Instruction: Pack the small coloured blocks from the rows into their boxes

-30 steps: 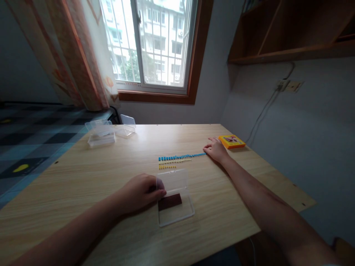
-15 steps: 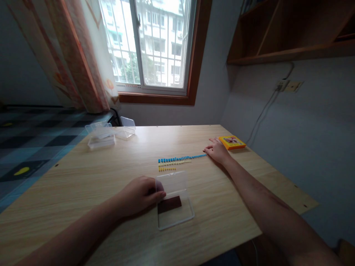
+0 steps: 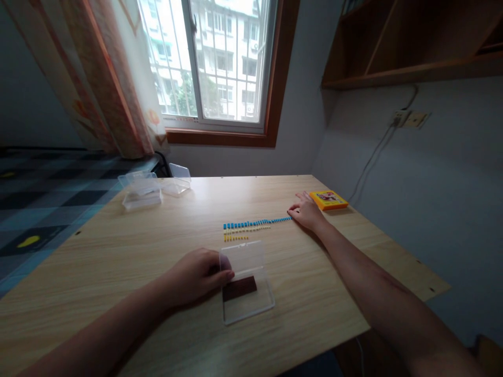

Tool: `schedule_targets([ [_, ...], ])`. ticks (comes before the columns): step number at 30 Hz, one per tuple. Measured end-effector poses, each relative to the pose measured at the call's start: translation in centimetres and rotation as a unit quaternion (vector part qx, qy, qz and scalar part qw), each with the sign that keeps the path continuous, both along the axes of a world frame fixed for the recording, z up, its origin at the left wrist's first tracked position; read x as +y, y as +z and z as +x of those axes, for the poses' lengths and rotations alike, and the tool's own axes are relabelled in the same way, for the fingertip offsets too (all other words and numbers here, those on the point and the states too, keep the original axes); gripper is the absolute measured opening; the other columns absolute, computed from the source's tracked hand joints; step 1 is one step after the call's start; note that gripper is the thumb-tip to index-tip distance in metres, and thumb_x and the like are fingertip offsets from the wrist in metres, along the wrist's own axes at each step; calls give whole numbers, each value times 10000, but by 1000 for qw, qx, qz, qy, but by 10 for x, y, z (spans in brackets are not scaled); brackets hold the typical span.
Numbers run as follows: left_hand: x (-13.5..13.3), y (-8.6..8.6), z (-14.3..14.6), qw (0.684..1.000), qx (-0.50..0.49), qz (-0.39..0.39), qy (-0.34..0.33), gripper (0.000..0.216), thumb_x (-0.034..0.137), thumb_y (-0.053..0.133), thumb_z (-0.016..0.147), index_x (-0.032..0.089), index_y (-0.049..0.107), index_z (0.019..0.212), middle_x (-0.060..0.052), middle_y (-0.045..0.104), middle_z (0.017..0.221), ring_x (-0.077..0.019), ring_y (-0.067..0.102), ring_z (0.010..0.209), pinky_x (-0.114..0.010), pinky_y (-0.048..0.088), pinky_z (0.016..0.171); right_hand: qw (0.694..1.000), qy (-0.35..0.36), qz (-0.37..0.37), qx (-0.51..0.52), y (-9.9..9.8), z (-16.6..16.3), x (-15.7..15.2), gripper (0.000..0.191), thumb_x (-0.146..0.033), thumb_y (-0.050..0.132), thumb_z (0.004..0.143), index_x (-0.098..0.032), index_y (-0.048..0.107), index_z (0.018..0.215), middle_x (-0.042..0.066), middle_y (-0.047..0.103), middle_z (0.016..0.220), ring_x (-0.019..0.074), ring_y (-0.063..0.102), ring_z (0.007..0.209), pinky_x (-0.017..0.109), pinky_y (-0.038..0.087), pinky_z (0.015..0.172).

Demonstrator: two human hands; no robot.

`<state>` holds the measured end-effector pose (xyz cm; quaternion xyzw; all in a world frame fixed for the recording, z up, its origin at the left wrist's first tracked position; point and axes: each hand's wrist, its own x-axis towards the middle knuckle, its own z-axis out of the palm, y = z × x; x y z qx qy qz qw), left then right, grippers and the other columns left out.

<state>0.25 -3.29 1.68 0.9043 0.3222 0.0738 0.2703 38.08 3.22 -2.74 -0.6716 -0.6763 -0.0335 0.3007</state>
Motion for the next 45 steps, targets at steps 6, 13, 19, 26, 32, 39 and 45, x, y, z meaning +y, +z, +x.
schedule_targets([
  [6,1,-2,-1,1000,7,7,1,285,390,557,920,196,731,805,-14,731,787,-157,633,718,-263,431,686,995,60,55,50,47,-14,-33,163,-250,636,872,-168,776,853,133,708,1150,272,637,1109,450,504,1001],
  [13,-1,-2,0,1000,5,12,0,299,397,554,926,195,726,789,-23,719,764,-164,621,703,-268,426,672,895,432,-73,82,92,-71,-112,110,-231,676,892,-178,772,878,11,665,767,81,548,582,200,438,538],
  [19,-1,-4,0,1000,-3,14,2,262,384,582,912,200,735,804,-12,718,752,-155,615,692,-259,416,667,834,515,-195,-37,71,-116,-133,140,-160,657,869,-196,784,916,-5,693,782,88,601,648,205,438,627],
  [26,-3,-2,2,1000,6,6,12,268,397,587,912,205,753,826,-21,734,772,-164,626,712,-261,422,673,851,478,-193,-97,60,-128,-135,168,-174,639,867,-215,796,910,6,736,809,115,618,674,230,420,654],
  [32,-3,-1,3,1000,8,17,10,272,403,589,906,211,761,821,-20,739,773,-168,626,713,-262,422,668,847,491,-188,-81,65,-123,-133,186,-172,641,891,-231,804,960,-5,724,805,103,598,655,222,413,647],
  [39,-4,1,3,1000,2,13,9,257,387,594,895,212,765,814,-14,739,752,-164,626,697,-260,421,656,830,524,-174,-80,59,-122,-133,212,-156,625,866,-241,803,943,-4,716,815,109,608,670,230,414,634],
  [45,-3,-1,3,1000,3,21,6,247,390,607,893,218,766,812,-15,739,757,-167,625,700,-265,416,658,836,506,-185,-105,60,-124,-134,198,-156,603,867,-228,783,906,2,719,818,118,615,686,232,417,645],
])
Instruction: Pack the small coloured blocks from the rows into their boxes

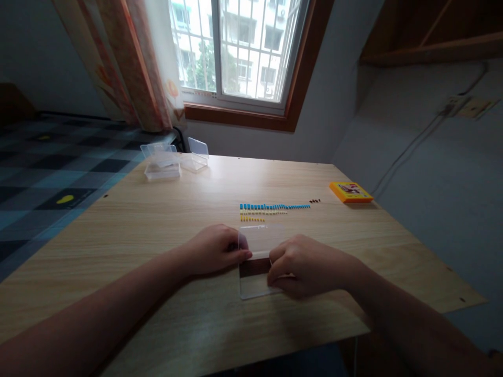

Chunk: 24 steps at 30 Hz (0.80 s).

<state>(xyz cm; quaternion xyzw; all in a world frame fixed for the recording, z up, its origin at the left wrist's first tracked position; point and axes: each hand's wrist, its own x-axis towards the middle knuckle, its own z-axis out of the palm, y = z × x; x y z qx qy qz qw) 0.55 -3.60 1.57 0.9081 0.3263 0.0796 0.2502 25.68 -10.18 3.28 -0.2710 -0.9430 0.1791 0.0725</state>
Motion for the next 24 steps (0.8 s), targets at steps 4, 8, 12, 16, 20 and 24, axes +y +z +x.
schedule_targets([
  [4,1,-2,0,1000,-2,0,1,233,380,615,891,221,765,812,-13,735,757,-167,621,699,-268,408,654,1000,-16,1,-22,0,-2,1,169,-165,619,867,-229,774,889,-8,718,810,114,607,681,235,407,651],
  [8,1,-2,0,1000,0,0,3,232,386,622,880,223,768,804,-11,730,740,-164,616,684,-265,405,643,999,-34,-9,-36,1,-5,3,118,-228,664,882,-221,782,872,0,710,776,120,605,668,237,399,642],
  [12,1,-1,1,1000,5,4,-3,236,381,612,881,222,773,814,-11,739,749,-162,620,687,-262,410,645,999,-35,-23,-6,5,-2,5,125,-271,691,901,-202,790,869,3,699,754,105,587,634,223,388,609],
  [16,-1,0,1,1000,8,5,6,216,375,628,875,229,773,809,-2,731,734,-162,615,676,-265,400,639,999,-9,-26,27,7,2,5,191,-160,631,898,-224,797,968,-13,696,771,88,568,616,217,387,611],
  [20,-1,0,1,1000,8,2,10,214,370,629,877,229,772,802,-4,728,738,-166,612,684,-266,399,644,1000,16,-6,13,5,0,5,301,-89,613,852,-259,798,1018,-24,723,833,99,601,678,234,387,640],
  [24,-1,0,2,1000,7,0,5,225,372,619,878,225,774,808,-11,734,750,-170,618,696,-266,406,649,1000,23,-1,-7,2,-3,4,267,-99,614,870,-247,797,996,-16,743,864,114,630,717,248,393,656],
])
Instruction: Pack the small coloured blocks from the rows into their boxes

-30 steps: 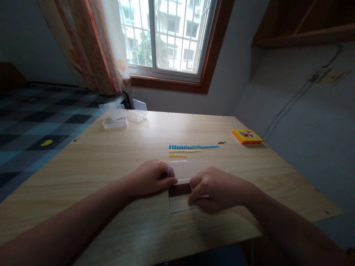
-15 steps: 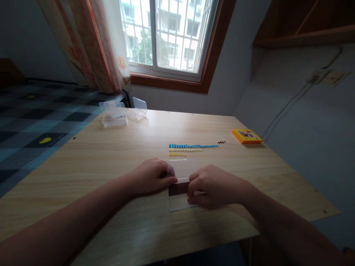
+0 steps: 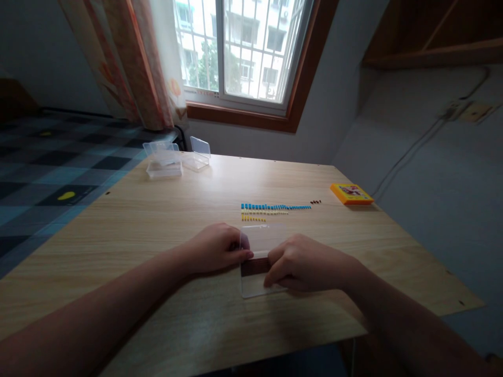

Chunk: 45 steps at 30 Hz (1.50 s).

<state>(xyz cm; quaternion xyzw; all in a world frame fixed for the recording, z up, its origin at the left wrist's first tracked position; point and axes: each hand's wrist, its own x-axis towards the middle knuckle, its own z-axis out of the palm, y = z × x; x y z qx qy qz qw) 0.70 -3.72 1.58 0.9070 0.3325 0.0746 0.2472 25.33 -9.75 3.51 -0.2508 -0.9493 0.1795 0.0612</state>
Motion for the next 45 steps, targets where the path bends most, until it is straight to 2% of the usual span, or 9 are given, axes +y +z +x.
schedule_targets([
  [6,0,-1,0,1000,-1,1,2,223,367,618,875,225,776,804,-11,738,749,-169,623,697,-264,412,645,1000,-9,4,-20,1,-1,-2,199,-150,615,906,-238,784,963,-15,754,900,122,652,756,248,410,677],
  [19,-1,1,0,1000,4,7,1,214,365,628,884,224,773,813,0,731,731,-154,622,678,-255,410,640,998,-40,32,-32,6,0,-5,168,-265,631,950,-213,775,881,-7,705,783,106,583,662,248,361,633],
  [27,1,-2,0,1000,4,13,-1,208,369,634,882,229,775,820,1,738,745,-158,633,693,-257,412,648,1000,-16,-7,-5,5,6,-8,263,-144,587,864,-246,789,999,-18,700,796,101,583,665,242,375,652],
  [33,1,-3,-1,1000,0,20,-5,190,358,644,877,230,777,830,-1,745,756,-160,638,701,-258,416,654,999,-24,-3,-34,6,5,-9,267,-149,577,831,-238,786,972,-18,674,744,106,554,630,253,354,629],
  [39,1,-4,-2,1000,-11,13,-6,186,343,644,870,228,778,813,-5,743,754,-157,633,690,-256,424,653,997,-50,17,-54,11,5,-9,192,-139,581,795,-207,759,816,-21,648,692,96,487,592,254,320,607],
  [45,2,-7,-2,1000,-13,7,-8,184,350,645,872,237,787,837,-18,754,779,-166,644,713,-266,441,679,994,-70,33,-73,9,10,-4,224,-162,571,827,-231,779,874,-14,658,704,104,491,592,262,320,610],
])
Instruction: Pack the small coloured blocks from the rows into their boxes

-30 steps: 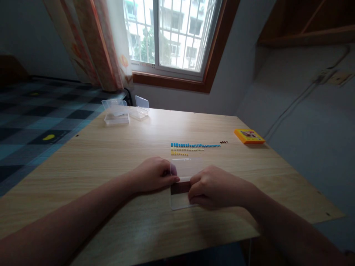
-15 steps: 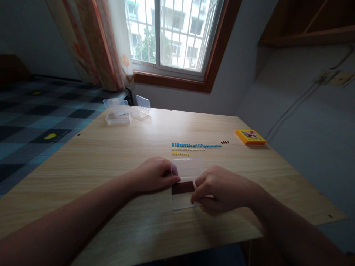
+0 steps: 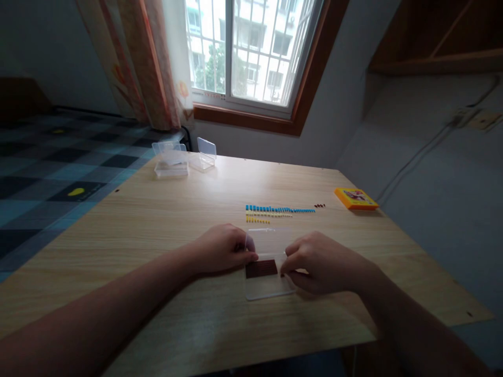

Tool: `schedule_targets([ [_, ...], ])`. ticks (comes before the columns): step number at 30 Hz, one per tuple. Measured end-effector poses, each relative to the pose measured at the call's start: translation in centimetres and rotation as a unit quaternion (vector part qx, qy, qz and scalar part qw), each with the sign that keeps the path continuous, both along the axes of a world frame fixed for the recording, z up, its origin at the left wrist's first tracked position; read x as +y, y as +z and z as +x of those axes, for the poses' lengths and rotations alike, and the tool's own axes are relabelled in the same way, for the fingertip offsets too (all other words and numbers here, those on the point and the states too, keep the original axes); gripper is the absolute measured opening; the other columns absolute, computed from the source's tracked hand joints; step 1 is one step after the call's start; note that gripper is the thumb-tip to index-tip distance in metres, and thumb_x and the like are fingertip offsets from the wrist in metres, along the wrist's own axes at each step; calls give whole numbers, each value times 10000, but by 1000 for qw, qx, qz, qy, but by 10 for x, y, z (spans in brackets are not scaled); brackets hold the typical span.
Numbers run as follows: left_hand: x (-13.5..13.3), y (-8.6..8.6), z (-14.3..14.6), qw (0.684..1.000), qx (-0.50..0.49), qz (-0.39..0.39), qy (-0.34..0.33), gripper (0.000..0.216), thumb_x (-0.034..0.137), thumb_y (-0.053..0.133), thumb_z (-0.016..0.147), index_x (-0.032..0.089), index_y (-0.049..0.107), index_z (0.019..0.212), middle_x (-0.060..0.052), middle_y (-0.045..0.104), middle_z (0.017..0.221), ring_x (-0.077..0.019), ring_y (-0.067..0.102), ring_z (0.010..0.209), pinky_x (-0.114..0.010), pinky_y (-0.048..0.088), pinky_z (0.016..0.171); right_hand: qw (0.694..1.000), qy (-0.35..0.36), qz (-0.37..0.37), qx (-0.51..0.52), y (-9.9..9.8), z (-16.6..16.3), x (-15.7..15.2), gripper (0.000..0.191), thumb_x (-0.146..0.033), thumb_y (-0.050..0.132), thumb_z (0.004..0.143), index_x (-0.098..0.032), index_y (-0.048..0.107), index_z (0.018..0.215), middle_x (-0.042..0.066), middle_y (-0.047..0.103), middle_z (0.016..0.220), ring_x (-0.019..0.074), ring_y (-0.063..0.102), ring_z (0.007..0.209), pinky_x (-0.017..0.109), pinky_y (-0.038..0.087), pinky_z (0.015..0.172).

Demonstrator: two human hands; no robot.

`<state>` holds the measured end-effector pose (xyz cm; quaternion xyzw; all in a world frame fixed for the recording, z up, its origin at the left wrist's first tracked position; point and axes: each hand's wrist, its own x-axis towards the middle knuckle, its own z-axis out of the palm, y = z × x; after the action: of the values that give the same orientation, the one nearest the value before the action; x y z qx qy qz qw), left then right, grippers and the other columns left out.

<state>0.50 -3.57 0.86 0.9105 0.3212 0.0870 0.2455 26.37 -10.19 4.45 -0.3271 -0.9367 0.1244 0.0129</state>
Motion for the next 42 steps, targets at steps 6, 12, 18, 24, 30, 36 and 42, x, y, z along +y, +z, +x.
schedule_targets([
  [6,-1,2,0,1000,8,8,-1,198,360,638,876,236,785,833,-17,751,778,-164,638,709,-261,437,669,1000,-9,-7,22,3,3,-2,261,-147,575,819,-241,791,931,-11,685,735,104,528,603,250,348,624],
  [12,-1,2,1,1000,13,8,2,200,366,639,876,237,785,831,-15,753,774,-165,641,714,-262,437,675,1000,-2,-5,4,2,1,-3,218,-166,579,845,-217,784,898,-2,688,743,106,520,601,258,345,617],
  [18,-2,4,1,1000,11,11,-1,194,360,639,875,237,781,828,-13,755,782,-168,645,721,-259,435,673,1000,7,5,-13,0,-4,-2,190,-174,575,873,-195,749,799,-9,657,709,99,479,582,260,317,600],
  [24,-1,3,1,1000,13,9,2,193,357,637,879,238,784,838,-15,758,791,-169,645,726,-263,433,681,1000,-12,5,-27,3,-8,-4,175,-173,590,860,-178,722,746,-1,656,697,97,465,579,253,304,600],
  [30,-1,2,1,1000,16,12,-2,197,364,638,881,234,779,836,-20,755,786,-168,640,721,-265,431,680,999,-18,0,-31,3,-9,-6,157,-179,599,853,-181,711,742,-1,665,705,93,468,580,248,308,605],
  [36,-1,3,2,1000,12,8,3,202,366,640,880,230,774,818,-17,749,767,-163,631,706,-260,426,664,999,-18,-5,-27,5,-11,-10,130,-190,611,846,-188,713,765,1,680,728,103,506,604,259,313,607],
  [42,-1,3,1,1000,9,13,-2,204,365,635,878,230,781,833,-18,760,787,-169,648,725,-266,433,677,1000,-25,-7,-8,11,-5,-12,174,-185,577,854,-202,742,803,2,682,720,114,521,605,265,337,626],
])
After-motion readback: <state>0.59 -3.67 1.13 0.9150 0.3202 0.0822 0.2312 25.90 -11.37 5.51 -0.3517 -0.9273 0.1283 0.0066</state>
